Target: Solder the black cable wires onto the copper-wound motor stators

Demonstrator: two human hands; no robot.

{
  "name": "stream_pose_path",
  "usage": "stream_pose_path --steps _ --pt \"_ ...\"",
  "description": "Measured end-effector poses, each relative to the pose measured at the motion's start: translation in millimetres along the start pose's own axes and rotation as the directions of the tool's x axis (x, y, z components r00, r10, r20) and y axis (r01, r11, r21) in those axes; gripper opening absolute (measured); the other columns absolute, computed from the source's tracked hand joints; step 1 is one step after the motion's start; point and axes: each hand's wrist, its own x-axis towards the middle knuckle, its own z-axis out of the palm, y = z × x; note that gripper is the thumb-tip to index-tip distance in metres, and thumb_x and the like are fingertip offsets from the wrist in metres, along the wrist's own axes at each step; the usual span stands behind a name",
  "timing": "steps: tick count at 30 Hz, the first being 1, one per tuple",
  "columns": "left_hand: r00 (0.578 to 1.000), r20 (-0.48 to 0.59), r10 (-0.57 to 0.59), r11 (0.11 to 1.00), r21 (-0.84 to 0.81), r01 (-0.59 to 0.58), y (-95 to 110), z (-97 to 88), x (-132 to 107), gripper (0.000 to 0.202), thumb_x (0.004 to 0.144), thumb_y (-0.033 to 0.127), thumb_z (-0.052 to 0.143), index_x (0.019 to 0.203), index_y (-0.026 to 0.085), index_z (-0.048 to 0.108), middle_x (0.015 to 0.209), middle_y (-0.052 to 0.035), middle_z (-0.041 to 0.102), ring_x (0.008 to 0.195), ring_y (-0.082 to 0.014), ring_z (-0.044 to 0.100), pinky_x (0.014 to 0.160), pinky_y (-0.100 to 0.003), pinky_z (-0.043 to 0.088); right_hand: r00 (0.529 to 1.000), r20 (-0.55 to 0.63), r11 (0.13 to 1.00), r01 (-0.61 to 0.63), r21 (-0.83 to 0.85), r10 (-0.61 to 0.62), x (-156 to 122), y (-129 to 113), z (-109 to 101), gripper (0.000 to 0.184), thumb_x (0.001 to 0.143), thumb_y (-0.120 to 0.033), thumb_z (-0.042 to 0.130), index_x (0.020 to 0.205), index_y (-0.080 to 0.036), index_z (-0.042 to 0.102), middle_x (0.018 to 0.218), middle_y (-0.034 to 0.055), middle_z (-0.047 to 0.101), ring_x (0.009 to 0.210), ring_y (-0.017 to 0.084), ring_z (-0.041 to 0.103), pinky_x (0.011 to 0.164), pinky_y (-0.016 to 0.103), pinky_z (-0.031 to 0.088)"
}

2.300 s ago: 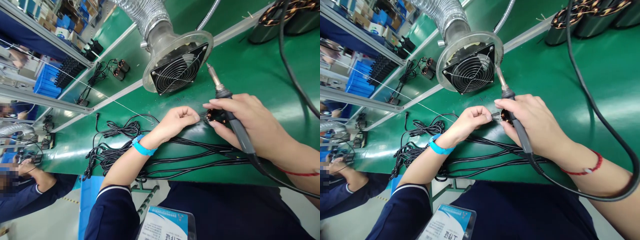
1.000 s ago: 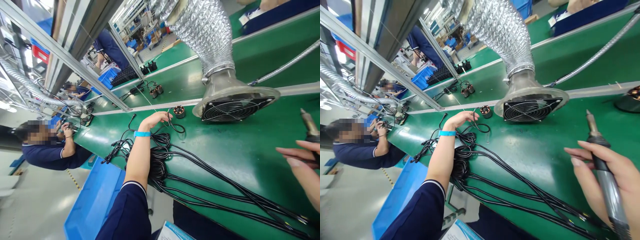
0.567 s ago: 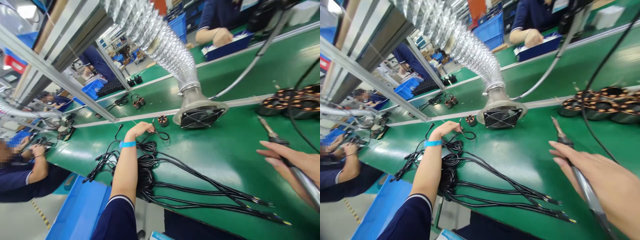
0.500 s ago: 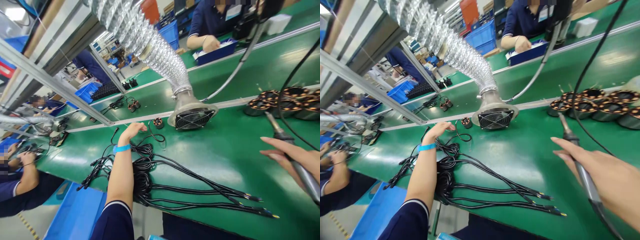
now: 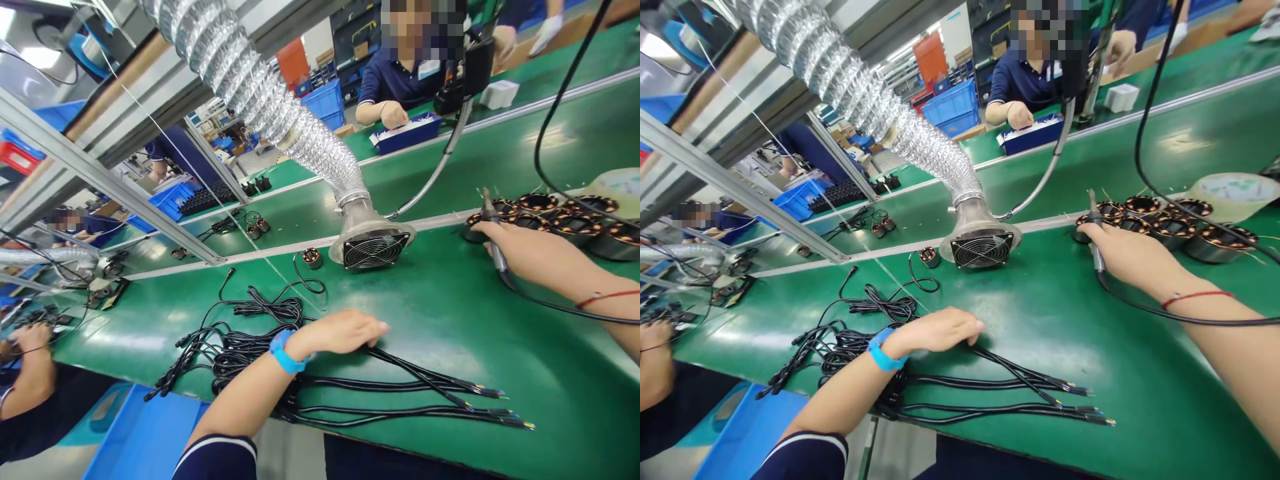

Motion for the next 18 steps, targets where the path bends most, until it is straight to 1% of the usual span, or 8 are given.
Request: stream_pose_path --steps 3,5,9,11,13,15,16,18 --pt "0.985 -0.13 -0.115 0.983 -0.155 0.095 -11.2 13.7 10.9 0.042 0.096 0.028 0.026 0.079 0.014 0.062 0.071 0.0006 0.052 0.069 -0.0102 0.045 0.072 -0.023 0.039 0.999 -0.045 0.998 -0.008 0.06 0.011 -3.2 -6.3 0.7 0.042 0.088 -0.035 0.035 0.119 -0.017 0.056 0.108 0.0151 0.065 0.074 0.025 0.063 0.057 0.035 0.042" --pt "0.974 -0.162 -0.159 0.969 -0.216 0.122 -19.8 14.7 16.1 0.04 0.093 0.023 0.026 0.084 0.014 0.065 0.069 0.001 0.05 0.065 -0.0097 0.042 0.067 -0.023 0.038 0.996 -0.081 0.991 0.043 0.124 -0.033 -15.1 -18.7 -1.5 0.04 0.087 -0.042 0.037 0.112 -0.017 0.058 0.099 0.0129 0.067 0.073 0.024 0.064 0.057 0.033 0.044" --pt "0.967 -0.166 -0.194 0.943 -0.304 0.137 -33.2 9.8 29.3 0.042 0.095 0.031 0.03 0.086 0.013 0.067 0.066 0.0017 0.053 0.056 -0.0081 0.04 0.061 -0.022 0.038 0.962 -0.167 0.933 0.254 0.256 -0.216 -55.2 -61.4 -11.2 0.037 0.091 -0.048 0.037 0.105 -0.022 0.059 0.093 0.0069 0.068 0.076 0.02 0.065 0.062 0.031 0.05" --pt "0.951 -0.223 -0.212 0.937 -0.325 0.133 -36.1 8.1 37.9 0.036 0.094 0.03 0.036 0.087 0.012 0.066 0.07 0.0012 0.055 0.062 -0.008 0.044 0.067 -0.022 0.039 0.928 -0.207 0.878 0.364 0.31 -0.311 -75.4 -85.3 -18.7 0.031 0.094 -0.045 0.039 0.107 -0.025 0.059 0.092 0.0028 0.068 0.074 0.016 0.065 0.064 0.028 0.051" --pt "0.929 -0.288 -0.234 0.934 -0.334 0.132 -36.1 7.6 46.3 0.025 0.091 0.026 0.045 0.095 0.011 0.065 0.075 0.0011 0.056 0.068 -0.0085 0.046 0.072 -0.023 0.039 0.893 -0.23 0.824 0.448 0.346 -0.388 -89.9 -106.1 -27.4 0.026 0.096 -0.041 0.039 0.109 -0.027 0.057 0.086 -0.0007 0.066 0.067 0.012 0.062 0.061 0.025 0.05" --pt "0.923 -0.312 -0.224 0.94 -0.32 0.12 -34.0 8.0 53.1 0.026 0.087 0.024 0.053 0.108 0.012 0.062 0.075 0.0024 0.055 0.069 -0.0093 0.046 0.072 -0.023 0.039 0.86 -0.268 0.784 0.507 0.357 -0.434 -97.2 -121.7 -36.0 0.023 0.097 -0.036 0.04 0.112 -0.026 0.055 0.083 -0.001 0.065 0.066 0.011 0.06 0.061 0.024 0.049" --pt "0.933 -0.302 -0.194 0.951 -0.293 0.103 -32.8 8.3 55.5 0.028 0.086 0.023 0.054 0.111 0.012 0.062 0.074 0.0028 0.054 0.07 -0.0097 0.046 0.072 -0.024 0.039 0.849 -0.293 0.776 0.523 0.352 -0.44 -98.7 -127.4 -39.9 0.022 0.097 -0.034 0.041 0.112 -0.024 0.054 0.083 -0.0003 0.064 0.066 0.011 0.06 0.061 0.024 0.049" --pt "0.96 -0.257 -0.114 0.975 -0.215 0.059 -31.7 8.2 58.2 0.022 0.086 0.02 0.054 0.104 0.013 0.064 0.075 0.0021 0.056 0.072 -0.0102 0.048 0.072 -0.024 0.038 0.85 -0.324 0.795 0.512 0.325 -0.415 -99.2 -135.5 -46.1 0.022 0.098 -0.033 0.04 0.111 -0.021 0.053 0.083 0.0017 0.063 0.067 0.012 0.06 0.061 0.025 0.049"
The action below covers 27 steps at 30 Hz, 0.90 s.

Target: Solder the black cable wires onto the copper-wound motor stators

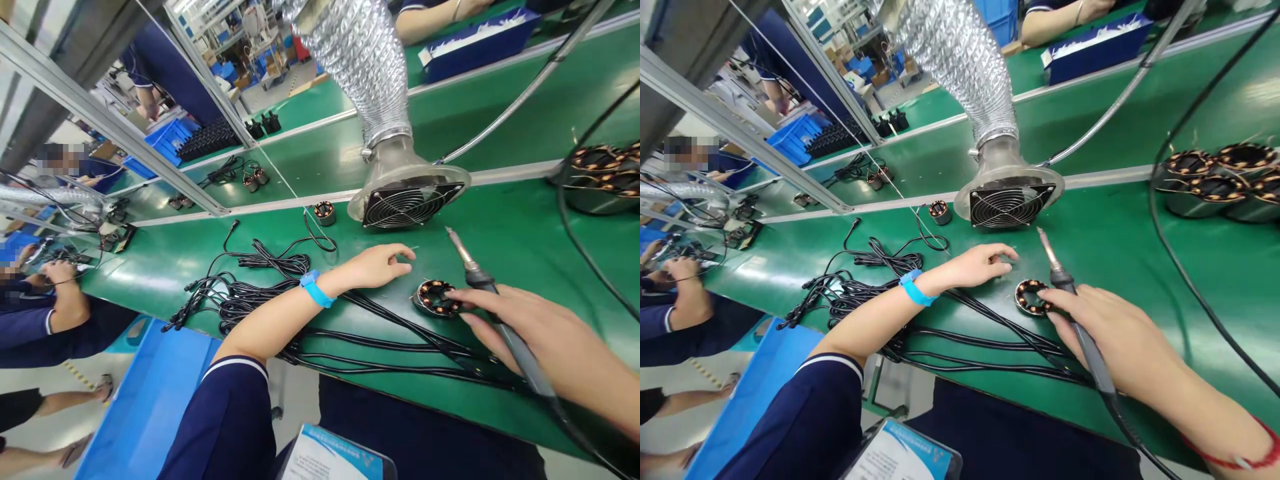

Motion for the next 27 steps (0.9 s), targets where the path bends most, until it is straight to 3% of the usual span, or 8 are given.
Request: stream_pose_path --steps 4,7,10,13,15,19,23,27 --pt "0.989 0.146 0.026 1.0 -0.008 -0.025 -5.5 -4.5 0.1 0.015 0.085 0.019 0.055 0.077 0.011 0.064 0.078 -0.0004 0.061 0.075 -0.0097 0.05 0.073 -0.024 0.037 0.987 0.019 0.986 -0.16 -0.05 0.161 4.0 -10.0 2.4 0.038 0.099 -0.048 0.034 0.115 -0.019 0.052 0.084 0.005 0.06 0.069 0.016 0.06 0.055 0.028 0.046" --pt "0.968 0.25 0.001 0.971 -0.232 0.059 -9.9 -8.7 -2.8 0.015 0.08 0.023 0.062 0.073 0.01 0.063 0.067 0.0024 0.057 0.064 -0.0066 0.045 0.066 -0.022 0.034 0.977 0.053 0.979 -0.204 0.0 0.204 1.3 -15.6 12.2 0.052 0.097 -0.058 0.033 0.125 -0.017 0.047 0.089 0.0073 0.06 0.073 0.019 0.06 0.057 0.031 0.046" --pt "0.949 0.316 -0.022 0.869 -0.463 0.174 -6.3 -6.0 -6.0 0.032 0.07 0.041 0.072 0.074 0.011 0.061 0.058 0.0071 0.046 0.049 -0.0031 0.027 0.05 -0.023 0.017 0.969 0.065 0.968 -0.243 0.065 0.239 -3.4 -18.0 24.2 0.049 0.096 -0.056 0.035 0.128 -0.019 0.046 0.093 0.0072 0.06 0.077 0.019 0.06 0.063 0.032 0.047" --pt "0.947 0.32 -0.014 0.791 -0.577 0.206 2.5 3.3 -7.4 0.047 0.063 0.054 0.075 0.077 0.012 0.059 0.063 0.0066 0.049 0.047 -0.0019 0.02 0.049 -0.025 0.008 0.952 0.067 0.945 -0.306 0.114 0.3 -7.9 -15.7 31.5 0.046 0.095 -0.055 0.04 0.123 -0.021 0.05 0.097 0.0071 0.062 0.082 0.02 0.059 0.069 0.033 0.049" --pt "0.957 0.291 -0.009 0.799 -0.573 0.182 6.4 8.4 -8.0 0.044 0.067 0.053 0.073 0.079 0.012 0.059 0.066 0.0057 0.05 0.05 -0.0024 0.025 0.049 -0.024 0.013 0.939 0.075 0.931 -0.344 0.119 0.337 -10.3 -12.4 32.6 0.048 0.093 -0.059 0.042 0.12 -0.021 0.053 0.098 0.0078 0.063 0.083 0.021 0.059 0.071 0.034 0.05" --pt "0.973 0.229 0.041 0.914 -0.403 0.056 2.3 8.0 -11.3 0.03 0.08 0.042 0.064 0.078 0.013 0.056 0.07 0.0046 0.049 0.065 -0.0056 0.04 0.063 -0.022 0.032 0.902 0.068 0.895 -0.432 0.111 0.427 -13.8 -5.5 30.6 0.058 0.09 -0.066 0.04 0.12 -0.019 0.056 0.098 0.0088 0.064 0.082 0.022 0.06 0.07 0.036 0.05" --pt "0.946 0.321 0.044 0.972 -0.233 0.034 -5.2 4.1 -14.6 0.016 0.085 0.027 0.056 0.078 0.013 0.058 0.073 0.0033 0.053 0.07 -0.0075 0.044 0.072 -0.024 0.037 0.874 0.068 0.866 -0.486 0.113 0.482 -16.1 -2.7 30.4 0.063 0.089 -0.071 0.039 0.12 -0.02 0.057 0.101 0.009 0.064 0.087 0.023 0.06 0.072 0.037 0.051" --pt "0.957 0.29 0.032 0.977 -0.21 0.031 -2.1 4.3 -15.3 0.008 0.084 0.017 0.054 0.079 0.012 0.058 0.078 0.0014 0.058 0.074 -0.0078 0.049 0.075 -0.024 0.04 0.867 0.073 0.859 -0.498 0.121 0.492 -16.8 -3.7 30.7 0.063 0.088 -0.071 0.04 0.122 -0.02 0.056 0.102 0.0088 0.064 0.087 0.022 0.06 0.071 0.036 0.051"
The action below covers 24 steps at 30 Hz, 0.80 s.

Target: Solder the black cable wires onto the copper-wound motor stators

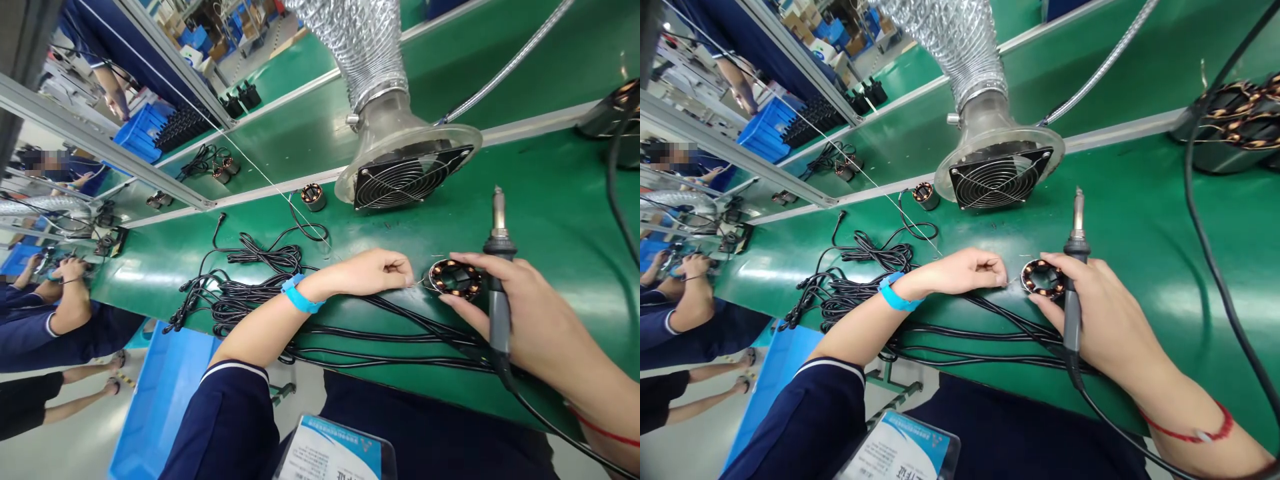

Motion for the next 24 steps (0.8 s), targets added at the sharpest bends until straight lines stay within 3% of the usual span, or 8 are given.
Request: stream_pose_path --steps 6,10,12,15,18,21,24 --pt "0.994 -0.086 0.06 0.995 0.081 -0.053 13.9 4.2 -5.7 0.009 0.084 0.016 0.055 0.077 0.013 0.058 0.077 0.0008 0.058 0.072 -0.0078 0.049 0.071 -0.022 0.04 1.0 0.025 1.0 -0.004 0.021 0.003 -0.1 -0.8 -0.7 0.06 0.088 -0.067 0.043 0.123 -0.02 0.055 0.102 0.0096 0.064 0.09 0.024 0.058 0.074 0.039 0.051" --pt "0.995 -0.033 0.092 0.995 -0.045 -0.094 18.0 15.2 -6.4 0.012 0.084 0.021 0.059 0.081 0.011 0.063 0.082 -0.0021 0.063 0.077 -0.0084 0.053 0.075 -0.022 0.043 1.0 0.027 1.0 0.008 0.019 -0.008 0.1 0.0 -0.2 0.059 0.089 -0.066 0.042 0.124 -0.019 0.054 0.102 0.0097 0.064 0.089 0.023 0.057 0.074 0.038 0.051" --pt "0.994 -0.058 0.096 0.988 -0.112 -0.102 16.9 19.6 -5.4 0.013 0.085 0.023 0.059 0.082 0.011 0.063 0.082 -0.0023 0.063 0.078 -0.0083 0.054 0.077 -0.022 0.043 1.0 0.016 1.0 0.018 0.016 -0.018 0.3 -0.1 0.0 0.06 0.09 -0.067 0.04 0.123 -0.019 0.054 0.101 0.0093 0.064 0.086 0.022 0.056 0.073 0.037 0.05" --pt "0.989 -0.123 0.078 0.988 -0.126 -0.093 12.7 17.5 -7.2 0.017 0.085 0.029 0.059 0.086 0.012 0.059 0.072 0.0018 0.055 0.067 -0.0066 0.047 0.065 -0.021 0.039 0.999 0.003 0.999 0.037 0.001 -0.037 0.4 -1.0 -0.2 0.06 0.09 -0.067 0.04 0.123 -0.019 0.054 0.101 0.0089 0.064 0.086 0.022 0.057 0.072 0.036 0.05" --pt "0.998 -0.058 0.026 1.0 -0.003 -0.026 9.3 7.4 -12.9 0.019 0.083 0.032 0.062 0.088 0.013 0.058 0.067 0.0048 0.049 0.061 -0.0064 0.041 0.057 -0.021 0.033 0.999 -0.008 0.998 0.054 -0.016 -0.054 0.2 -1.3 -0.6 0.059 0.091 -0.066 0.04 0.124 -0.019 0.053 0.102 0.0085 0.064 0.088 0.022 0.058 0.073 0.035 0.05" --pt "1.0 -0.008 -0.004 0.996 0.084 0.005 9.3 0.4 -15.9 0.013 0.084 0.026 0.059 0.082 0.012 0.06 0.073 0.0015 0.057 0.069 -0.008 0.047 0.066 -0.023 0.038 0.998 -0.007 0.998 0.062 -0.026 -0.062 0.3 -0.8 -1.0 0.058 0.092 -0.065 0.04 0.124 -0.018 0.053 0.101 0.0085 0.064 0.086 0.022 0.058 0.072 0.035 0.05" --pt "0.999 -0.038 0.01 0.996 -0.093 -0.013 9.4 2.1 -11.3 0.013 0.084 0.022 0.057 0.079 0.011 0.063 0.08 -0.0009 0.062 0.075 -0.0077 0.051 0.073 -0.022 0.039 0.997 -0.01 0.997 0.079 -0.025 -0.08 0.8 -1.0 -1.1 0.057 0.092 -0.063 0.041 0.124 -0.017 0.053 0.102 0.0092 0.063 0.086 0.022 0.057 0.072 0.034 0.05"
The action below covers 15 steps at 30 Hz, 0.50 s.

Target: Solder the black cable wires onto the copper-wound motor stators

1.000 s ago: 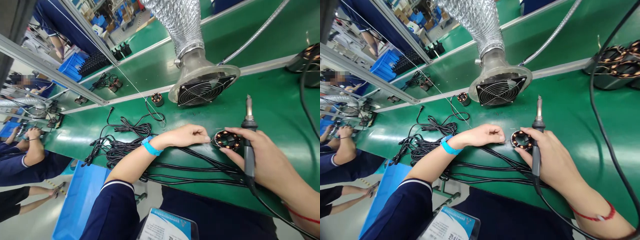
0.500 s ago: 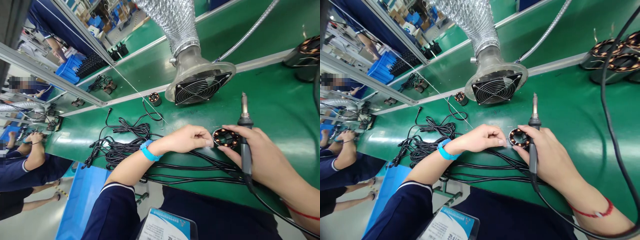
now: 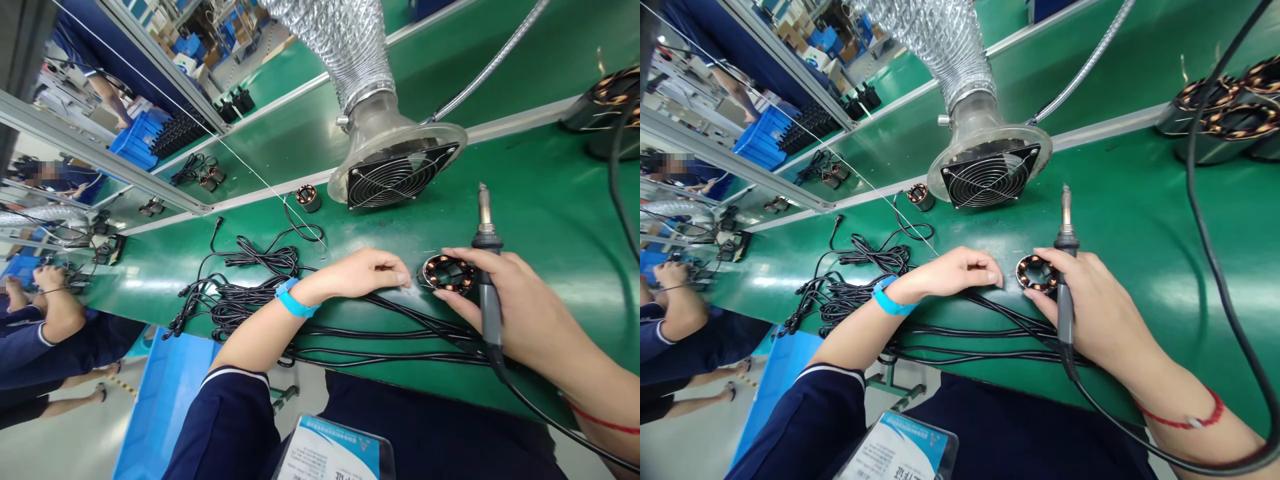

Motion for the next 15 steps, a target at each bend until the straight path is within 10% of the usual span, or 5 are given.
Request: stream_pose_path --steps 7,11,15 --pt "0.998 0.03 -0.052 0.966 -0.253 0.058 -4.6 13.4 15.7 0.027 0.087 0.036 0.057 0.091 0.01 0.062 0.066 0.0045 0.047 0.051 -0.0028 0.028 0.049 -0.022 0.02 0.998 0.026 0.998 0.065 0.01 -0.066 2.8 1.1 -2.8 0.051 0.094 -0.057 0.039 0.128 -0.02 0.051 0.096 0.0081 0.064 0.081 0.021 0.06 0.068 0.034 0.049" --pt "0.993 0.116 -0.007 0.948 0.317 -0.03 3.4 18.7 3.1 0.023 0.084 0.028 0.062 0.099 0.011 0.058 0.085 -0.0015 0.057 0.071 -0.0087 0.049 0.064 -0.023 0.038 1.0 -0.019 1.0 -0.002 0.027 0.003 3.4 8.1 -9.9 0.055 0.092 -0.06 0.041 0.132 -0.023 0.049 0.107 0.0082 0.065 0.087 0.024 0.063 0.071 0.039 0.051" --pt "0.972 0.229 0.057 0.573 0.79 -0.22 5.2 30.3 -10.2 0.019 0.092 0.021 0.046 0.104 0.016 0.059 0.11 -0.0072 0.06 0.09 -0.0168 0.059 0.061 -0.027 0.037 0.99 -0.062 0.986 -0.115 0.124 0.124 1.1 16.1 -10.2 0.063 0.084 -0.069 0.049 0.129 -0.025 0.052 0.116 0.0099 0.064 0.097 0.028 0.064 0.083 0.048 0.051"
